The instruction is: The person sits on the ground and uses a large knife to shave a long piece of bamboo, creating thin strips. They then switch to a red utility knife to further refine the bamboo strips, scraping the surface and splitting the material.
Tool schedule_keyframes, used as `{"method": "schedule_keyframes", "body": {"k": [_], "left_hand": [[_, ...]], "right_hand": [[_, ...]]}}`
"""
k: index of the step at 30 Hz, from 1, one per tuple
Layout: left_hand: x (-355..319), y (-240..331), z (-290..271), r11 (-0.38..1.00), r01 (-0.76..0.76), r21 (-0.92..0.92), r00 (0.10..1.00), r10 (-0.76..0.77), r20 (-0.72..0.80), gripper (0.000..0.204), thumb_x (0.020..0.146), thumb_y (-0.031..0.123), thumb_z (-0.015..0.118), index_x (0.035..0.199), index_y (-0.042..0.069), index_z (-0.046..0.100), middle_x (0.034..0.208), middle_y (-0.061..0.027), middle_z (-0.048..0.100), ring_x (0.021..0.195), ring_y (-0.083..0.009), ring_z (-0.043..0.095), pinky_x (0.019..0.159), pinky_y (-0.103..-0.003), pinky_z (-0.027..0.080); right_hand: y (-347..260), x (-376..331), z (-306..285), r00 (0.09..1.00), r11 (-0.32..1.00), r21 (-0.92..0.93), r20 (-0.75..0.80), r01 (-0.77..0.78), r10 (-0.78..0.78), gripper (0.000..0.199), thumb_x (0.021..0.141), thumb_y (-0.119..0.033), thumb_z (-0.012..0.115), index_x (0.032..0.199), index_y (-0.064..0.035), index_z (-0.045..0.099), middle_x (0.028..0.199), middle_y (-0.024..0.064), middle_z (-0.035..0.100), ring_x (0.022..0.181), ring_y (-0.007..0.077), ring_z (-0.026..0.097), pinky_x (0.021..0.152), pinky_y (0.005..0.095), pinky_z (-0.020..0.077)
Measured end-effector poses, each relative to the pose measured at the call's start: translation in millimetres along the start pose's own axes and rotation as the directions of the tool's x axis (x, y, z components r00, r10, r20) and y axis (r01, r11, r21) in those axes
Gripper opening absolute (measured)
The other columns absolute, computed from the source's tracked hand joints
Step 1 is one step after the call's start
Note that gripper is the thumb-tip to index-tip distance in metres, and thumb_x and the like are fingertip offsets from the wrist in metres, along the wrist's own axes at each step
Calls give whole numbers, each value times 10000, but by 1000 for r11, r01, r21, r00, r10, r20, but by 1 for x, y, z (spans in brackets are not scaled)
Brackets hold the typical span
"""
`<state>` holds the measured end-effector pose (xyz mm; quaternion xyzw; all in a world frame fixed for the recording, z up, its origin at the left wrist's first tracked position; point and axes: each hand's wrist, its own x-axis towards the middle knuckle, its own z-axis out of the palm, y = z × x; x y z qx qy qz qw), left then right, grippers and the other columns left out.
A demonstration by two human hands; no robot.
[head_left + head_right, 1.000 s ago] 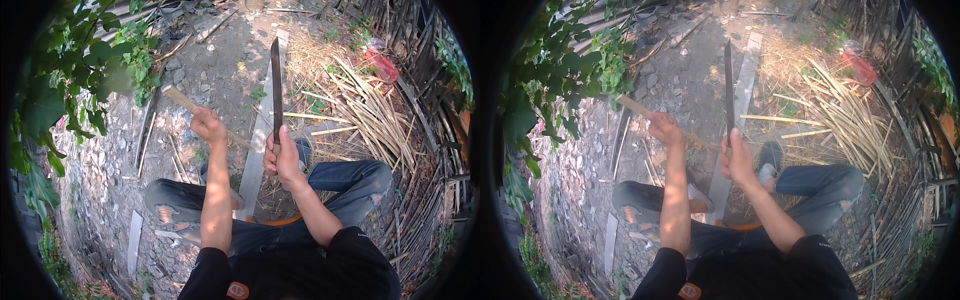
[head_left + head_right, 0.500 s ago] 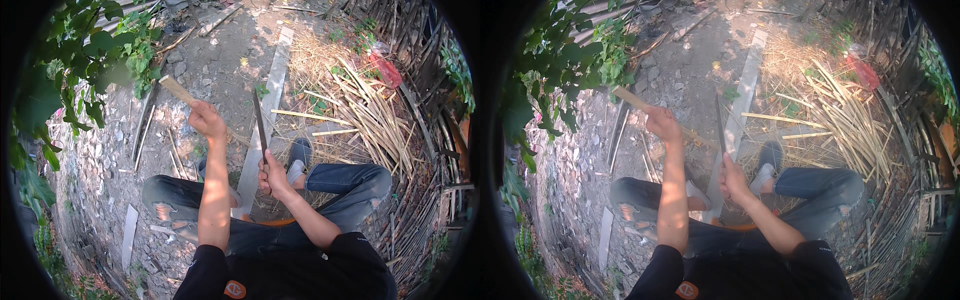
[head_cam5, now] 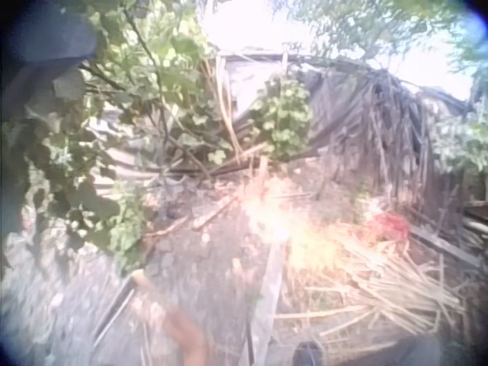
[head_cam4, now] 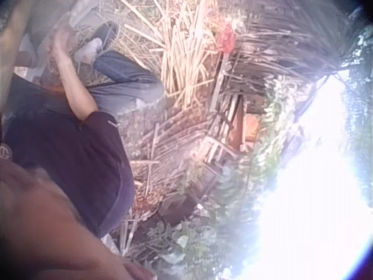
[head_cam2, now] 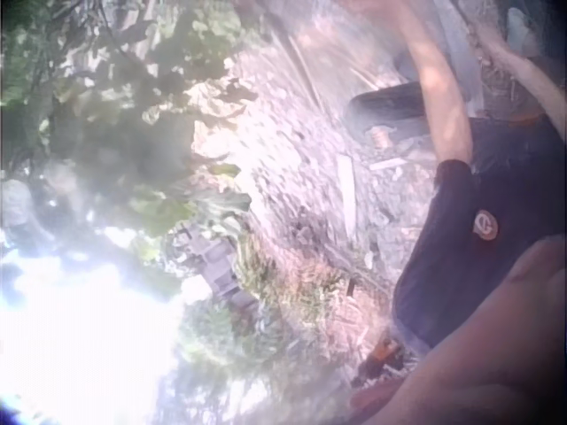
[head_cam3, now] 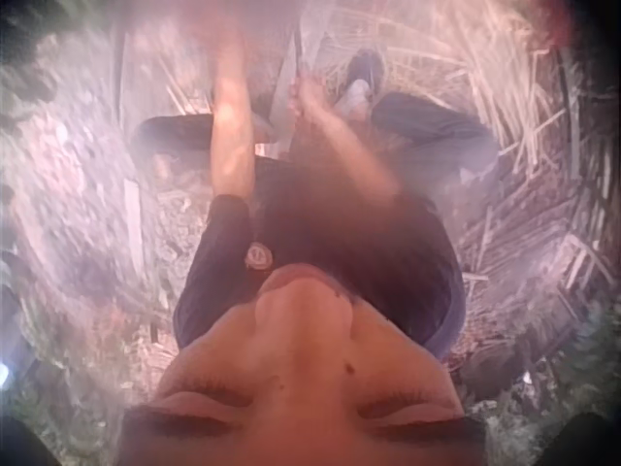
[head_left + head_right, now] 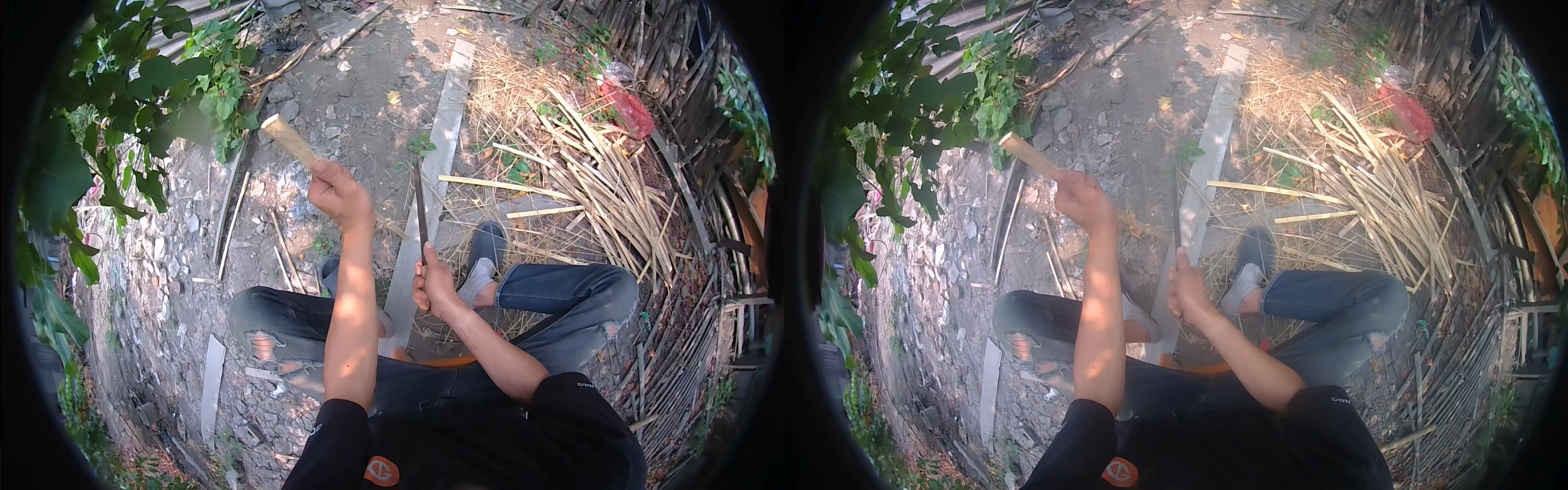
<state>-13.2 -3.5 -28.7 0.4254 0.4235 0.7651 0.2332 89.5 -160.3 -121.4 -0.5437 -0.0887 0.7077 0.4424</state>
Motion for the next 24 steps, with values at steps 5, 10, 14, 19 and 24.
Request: {"method": "schedule_keyframes", "body": {"k": [5,10,14,19,24], "left_hand": [[2,0,19,988,-83,134,996,86,-16,611,1084,469,459,642,48,450,539,2,386,502,-124,372,491,-353,266],[-3,6,39,979,-83,188,993,98,-72,609,1085,449,464,636,38,458,531,-7,403,511,-130,381,498,-360,274],[14,-9,19,988,-92,124,993,100,-61,635,1082,489,458,633,41,432,521,4,364,517,-124,341,497,-360,265],[16,5,20,983,-38,178,995,53,-83,650,1082,518,433,631,51,393,526,21,340,518,-115,317,496,-350,257],[15,5,25,965,-76,250,982,116,-149,645,1078,525,439,653,40,432,527,10,338,511,-115,335,491,-351,256]], "right_hand": [[-83,-81,53,604,620,190,139,761,-785,603,1056,-631,344,834,-77,436,587,12,399,446,104,346,421,269,308],[55,31,-11,988,976,-159,-59,-148,140,557,1028,-595,464,879,-60,508,637,27,435,511,132,417,451,291,340],[63,34,-31,976,989,62,-166,-135,144,565,1026,-616,453,807,-96,486,590,20,406,432,147,366,393,311,300],[-60,-54,41,755,779,104,197,618,-625,585,1035,-633,416,834,-85,464,588,29,428,442,138,394,421,289,335],[31,-12,23,556,578,132,170,805,-814,598,1012,-638,474,797,-81,444,600,22,421,460,134,396,426,314,340]]}}
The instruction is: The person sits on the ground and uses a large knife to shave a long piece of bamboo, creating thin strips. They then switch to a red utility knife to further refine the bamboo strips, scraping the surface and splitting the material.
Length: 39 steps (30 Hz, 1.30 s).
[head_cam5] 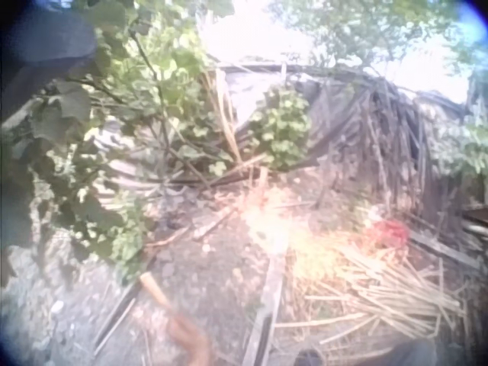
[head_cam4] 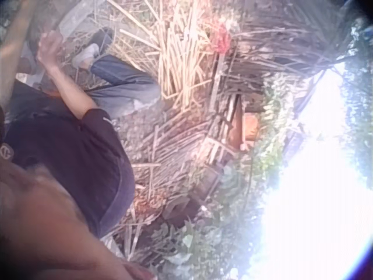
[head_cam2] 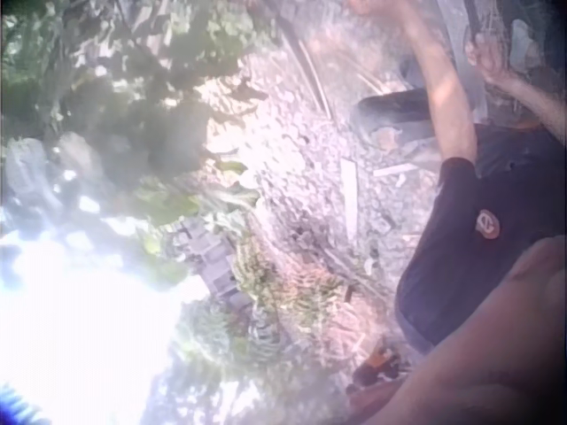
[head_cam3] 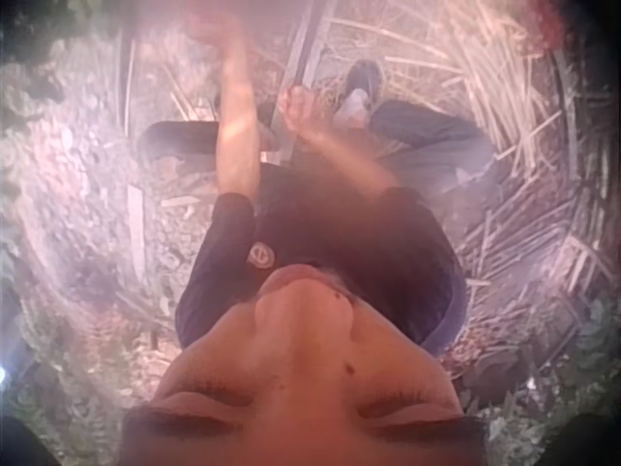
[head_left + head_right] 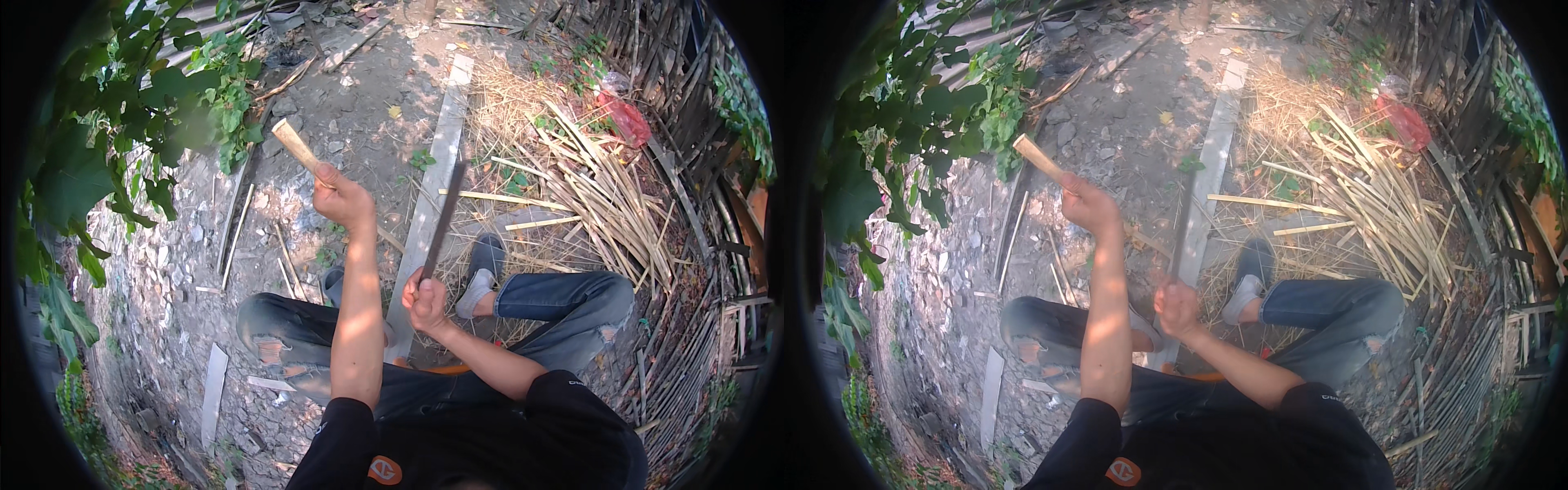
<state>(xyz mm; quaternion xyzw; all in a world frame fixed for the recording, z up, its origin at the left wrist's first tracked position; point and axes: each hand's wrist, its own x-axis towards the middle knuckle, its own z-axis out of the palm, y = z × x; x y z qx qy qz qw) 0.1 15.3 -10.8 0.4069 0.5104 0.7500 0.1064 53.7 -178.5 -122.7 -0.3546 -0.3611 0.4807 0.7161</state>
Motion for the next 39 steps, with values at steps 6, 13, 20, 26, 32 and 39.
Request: {"method": "schedule_keyframes", "body": {"k": [6,13,20,26,32,39], "left_hand": [[-10,-1,-5,996,-74,39,997,74,16,623,1077,504,461,676,27,485,519,-17,380,497,-147,374,490,-372,278],[-4,1,-24,996,-87,26,996,88,-28,624,1091,484,436,665,28,451,520,-9,368,486,-140,358,480,-356,274],[-10,37,-17,970,113,-215,994,-107,40,616,1103,491,388,634,92,362,548,52,318,501,-78,299,470,-296,226],[-41,3,5,990,21,-136,987,1,158,611,1091,482,434,652,57,429,547,16,366,519,-107,357,488,-341,261],[-39,8,18,987,71,-144,983,-44,179,602,1091,462,452,655,47,441,562,-3,405,541,-127,384,511,-354,289],[-18,-18,2,992,65,-104,992,-52,119,610,1095,469,434,667,35,442,571,-13,420,544,-141,384,524,-355,308]], "right_hand": [[51,-9,-60,609,610,-87,-255,-788,751,564,1042,-587,470,785,-85,494,588,-1,430,431,117,367,389,293,311],[-92,45,17,982,987,36,112,-156,151,495,1087,-461,414,814,-56,498,611,-1,452,501,81,419,450,246,334],[-116,57,-4,996,993,-84,38,-80,84,544,1096,-484,359,819,-33,487,567,21,436,471,93,422,434,244,332],[-189,99,6,991,990,-36,11,134,-134,624,1063,-628,266,825,-79,446,550,5,388,434,97,357,418,257,300],[-56,34,-28,994,994,53,-47,98,-96,622,1021,-708,322,833,-119,392,570,-16,356,451,117,350,431,277,302],[-5,25,-59,630,660,64,-244,-748,737,556,1052,-597,421,845,-87,495,609,4,437,473,102,390,415,272,310]]}}
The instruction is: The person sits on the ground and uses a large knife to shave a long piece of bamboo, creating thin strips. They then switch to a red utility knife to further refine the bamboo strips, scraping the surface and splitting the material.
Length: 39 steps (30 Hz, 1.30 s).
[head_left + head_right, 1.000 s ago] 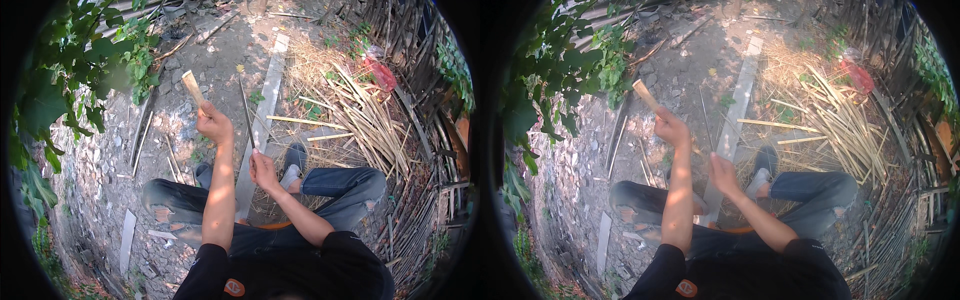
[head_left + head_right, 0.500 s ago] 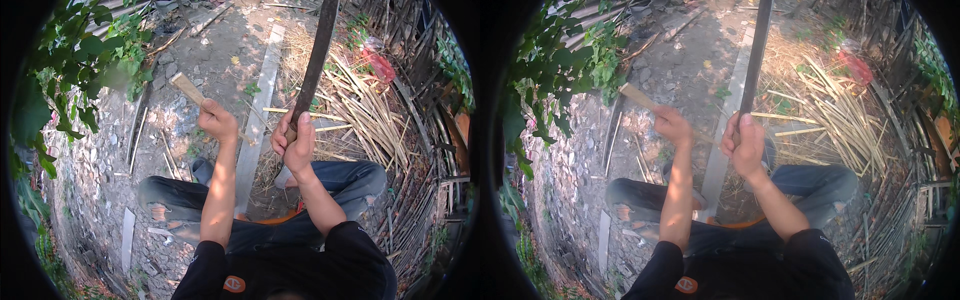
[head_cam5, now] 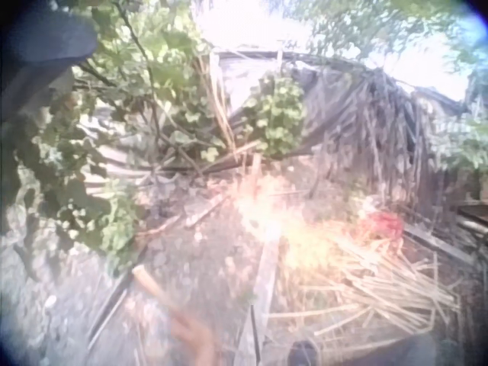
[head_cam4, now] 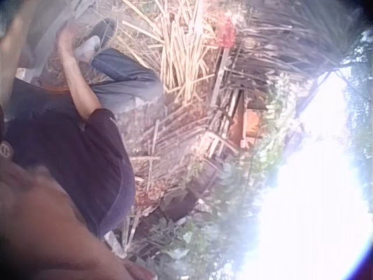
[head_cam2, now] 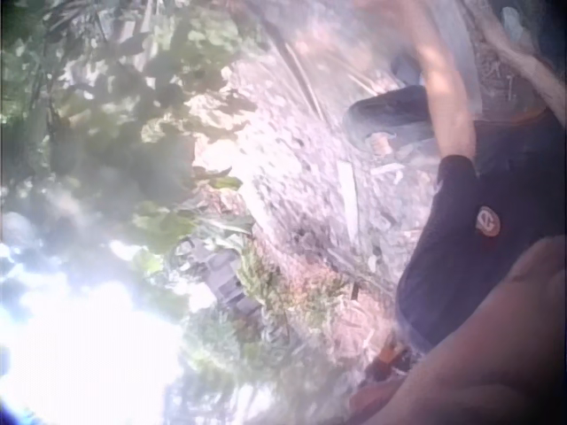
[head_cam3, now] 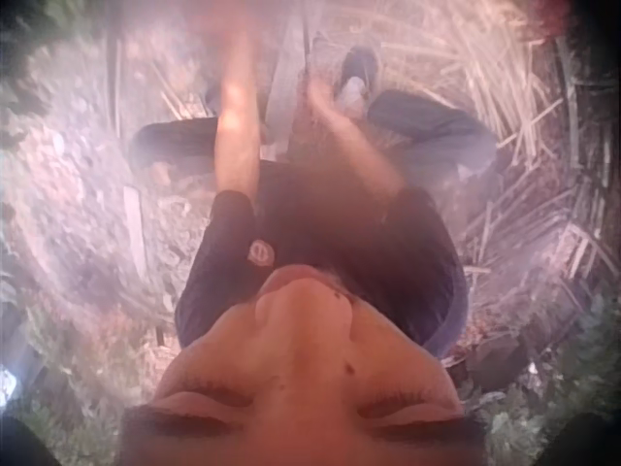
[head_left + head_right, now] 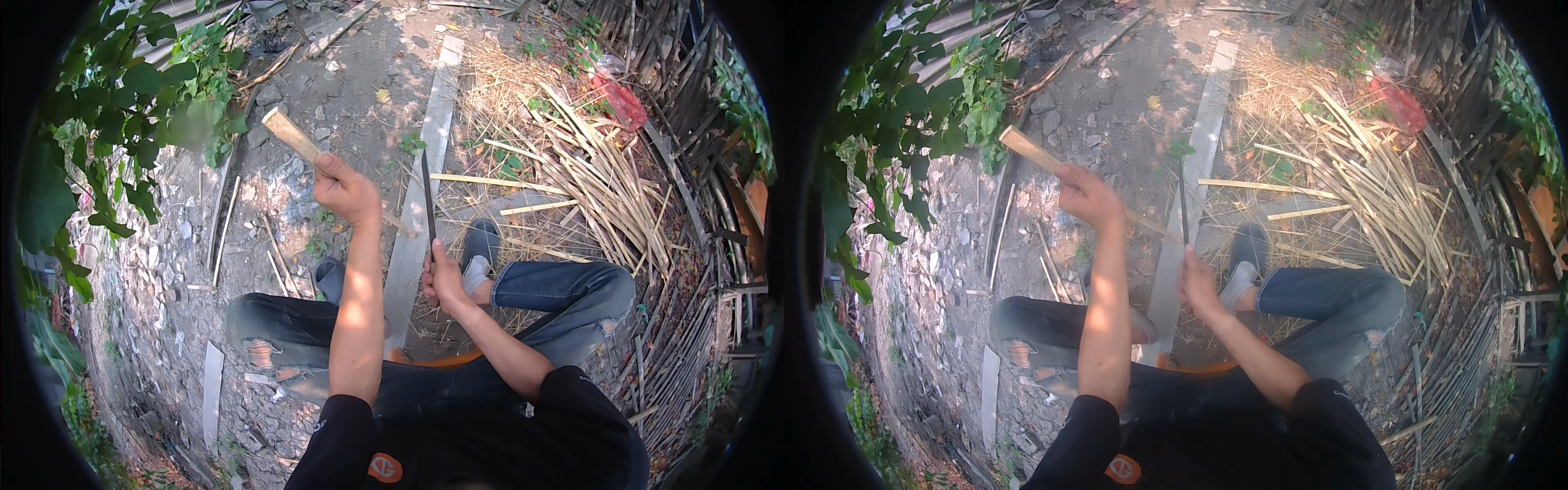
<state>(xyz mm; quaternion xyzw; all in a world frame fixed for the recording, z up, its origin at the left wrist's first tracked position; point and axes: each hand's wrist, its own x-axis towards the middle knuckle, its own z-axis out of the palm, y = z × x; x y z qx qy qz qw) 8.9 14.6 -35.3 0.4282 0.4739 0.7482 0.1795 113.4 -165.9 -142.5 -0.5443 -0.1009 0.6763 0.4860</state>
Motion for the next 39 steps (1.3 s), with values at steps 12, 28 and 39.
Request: {"method": "schedule_keyframes", "body": {"k": [12,28,39], "left_hand": [[0,5,7,985,55,165,972,-14,-237,621,1097,470,420,677,13,451,555,-42,417,535,-180,396,506,-388,320],[-32,26,27,999,51,-3,995,-51,-88,605,1091,472,444,687,22,439,569,-28,419,526,-160,400,515,-371,333],[-38,28,26,987,-149,66,989,148,12,566,1081,426,498,693,15,480,581,-35,448,540,-154,421,515,-359,329]], "right_hand": [[52,9,5,991,985,-131,-87,-111,100,615,1034,-613,466,757,-64,455,584,5,413,444,105,363,408,283,316],[53,14,-66,981,883,-463,-192,-79,-13,573,1026,-585,514,761,-78,489,591,5,433,456,127,414,430,297,372],[-88,-83,41,916,929,24,154,370,-369,602,1066,-611,357,834,-69,476,568,7,409,421,105,391,389,259,294]]}}
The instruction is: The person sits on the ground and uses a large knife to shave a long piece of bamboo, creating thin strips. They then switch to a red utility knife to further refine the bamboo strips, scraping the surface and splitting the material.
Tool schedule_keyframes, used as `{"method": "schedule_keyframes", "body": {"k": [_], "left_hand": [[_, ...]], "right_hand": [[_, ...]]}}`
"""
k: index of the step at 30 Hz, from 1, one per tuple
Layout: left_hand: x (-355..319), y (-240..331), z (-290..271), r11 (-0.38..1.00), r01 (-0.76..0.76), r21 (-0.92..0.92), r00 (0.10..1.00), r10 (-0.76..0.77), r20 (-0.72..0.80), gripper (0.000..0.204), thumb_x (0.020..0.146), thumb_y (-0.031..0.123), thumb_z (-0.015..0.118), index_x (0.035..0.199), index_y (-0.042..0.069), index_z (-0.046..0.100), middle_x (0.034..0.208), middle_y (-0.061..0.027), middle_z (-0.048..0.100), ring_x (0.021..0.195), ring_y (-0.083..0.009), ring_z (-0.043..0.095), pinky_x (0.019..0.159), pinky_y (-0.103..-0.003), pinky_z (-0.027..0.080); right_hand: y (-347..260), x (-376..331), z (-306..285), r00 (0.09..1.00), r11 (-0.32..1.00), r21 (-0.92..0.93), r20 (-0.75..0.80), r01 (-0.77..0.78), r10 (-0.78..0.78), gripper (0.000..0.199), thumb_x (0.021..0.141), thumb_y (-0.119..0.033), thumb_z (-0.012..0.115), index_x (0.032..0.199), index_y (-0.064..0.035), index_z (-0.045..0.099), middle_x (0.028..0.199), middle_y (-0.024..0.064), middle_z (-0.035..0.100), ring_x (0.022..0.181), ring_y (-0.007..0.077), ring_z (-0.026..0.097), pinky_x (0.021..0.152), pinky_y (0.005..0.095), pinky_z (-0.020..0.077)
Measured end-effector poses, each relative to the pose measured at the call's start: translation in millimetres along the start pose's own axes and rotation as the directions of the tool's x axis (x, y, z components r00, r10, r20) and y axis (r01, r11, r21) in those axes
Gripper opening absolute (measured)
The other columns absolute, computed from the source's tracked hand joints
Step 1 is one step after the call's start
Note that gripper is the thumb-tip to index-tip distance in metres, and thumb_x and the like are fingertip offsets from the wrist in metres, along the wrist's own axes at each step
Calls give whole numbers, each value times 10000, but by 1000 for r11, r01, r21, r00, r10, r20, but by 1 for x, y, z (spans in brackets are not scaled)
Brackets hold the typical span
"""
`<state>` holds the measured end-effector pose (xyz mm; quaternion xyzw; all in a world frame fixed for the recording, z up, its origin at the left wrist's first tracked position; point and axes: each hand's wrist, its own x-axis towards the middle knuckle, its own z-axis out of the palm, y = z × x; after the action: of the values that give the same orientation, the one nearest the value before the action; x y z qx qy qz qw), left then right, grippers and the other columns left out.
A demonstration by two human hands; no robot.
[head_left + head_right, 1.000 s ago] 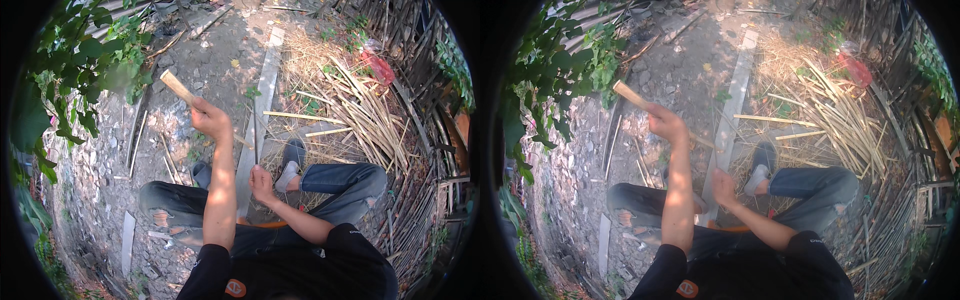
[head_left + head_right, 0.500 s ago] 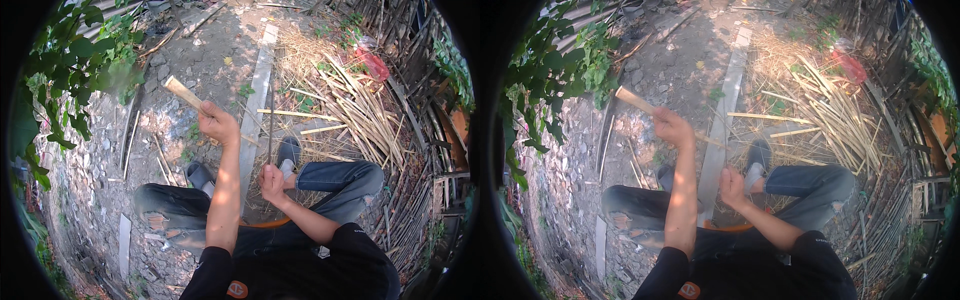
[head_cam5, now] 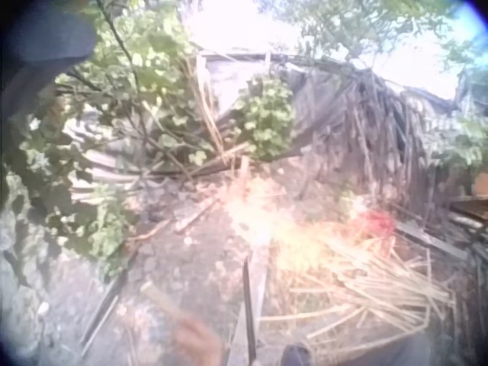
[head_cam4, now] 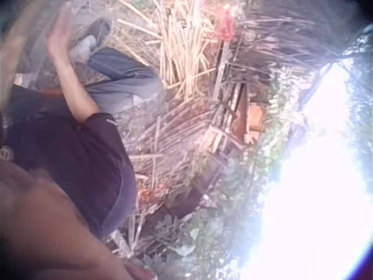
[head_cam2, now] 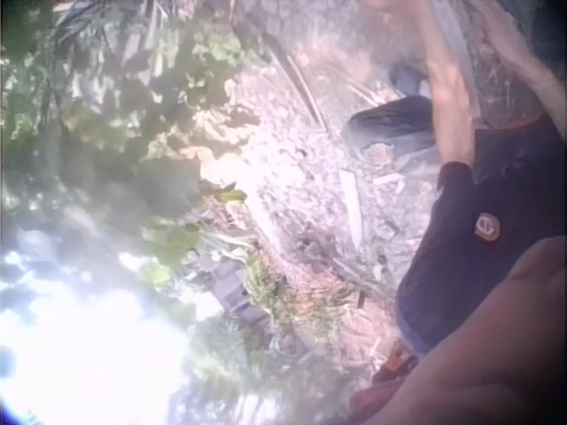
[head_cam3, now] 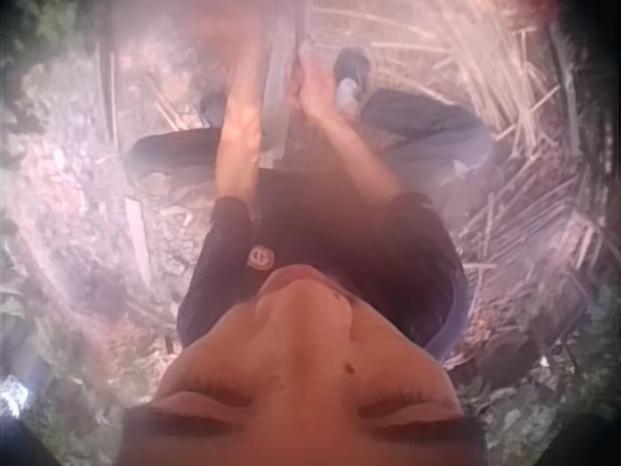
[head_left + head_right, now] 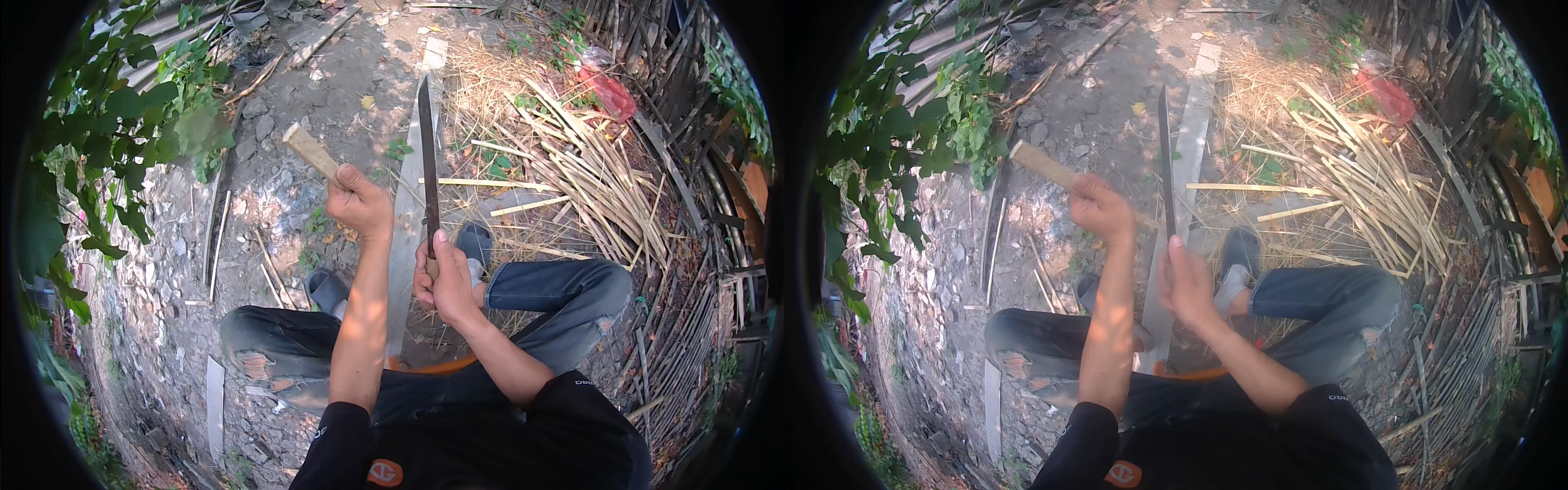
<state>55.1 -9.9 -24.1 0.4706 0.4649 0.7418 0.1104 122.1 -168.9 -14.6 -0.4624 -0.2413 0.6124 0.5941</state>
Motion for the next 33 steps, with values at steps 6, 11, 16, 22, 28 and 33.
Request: {"method": "schedule_keyframes", "body": {"k": [6,11,16,22,28,33], "left_hand": [[-5,9,9,999,-25,-43,997,28,70,553,1072,425,517,706,10,529,582,-46,469,553,-155,448,523,-359,338],[-6,7,15,996,5,-88,993,5,115,535,1068,415,531,718,12,539,587,-41,466,555,-146,446,525,-354,343],[8,13,10,996,42,-81,996,-35,79,522,1080,391,517,711,23,505,583,-23,448,550,-140,422,519,-346,328],[0,8,-6,989,78,-128,991,-63,116,533,1087,395,500,704,25,478,584,-9,443,552,-121,411,514,-328,311],[-3,11,7,994,40,-98,995,-30,100,537,1093,404,481,702,37,486,590,7,448,552,-108,410,516,-317,307],[2,4,-9,986,122,-117,990,-112,87,561,1093,431,470,690,41,482,591,3,456,550,-112,416,519,-318,316]], "right_hand": [[81,27,-26,718,710,128,-26,692,-695,575,1047,-583,425,891,-44,553,686,42,541,656,152,565,493,292,396],[190,58,-110,879,804,-363,-276,-470,389,552,1032,-579,491,776,-90,475,565,-16,403,437,133,379,483,344,413],[133,79,-81,662,502,533,154,-681,734,572,1045,-637,379,820,-116,449,555,-56,312,394,97,254,454,290,316],[5,24,-4,981,980,42,17,194,-195,578,1049,-620,397,841,-83,450,558,-28,350,440,88,310,458,285,331],[217,48,-95,950,861,-472,-135,188,-282,607,1004,-634,506,795,-64,476,573,2,417,510,143,449,463,283,372],[259,58,-116,914,890,-294,-315,-349,254,563,1045,-565,471,809,-57,522,592,23,464,510,140,479,456,309,380]]}}
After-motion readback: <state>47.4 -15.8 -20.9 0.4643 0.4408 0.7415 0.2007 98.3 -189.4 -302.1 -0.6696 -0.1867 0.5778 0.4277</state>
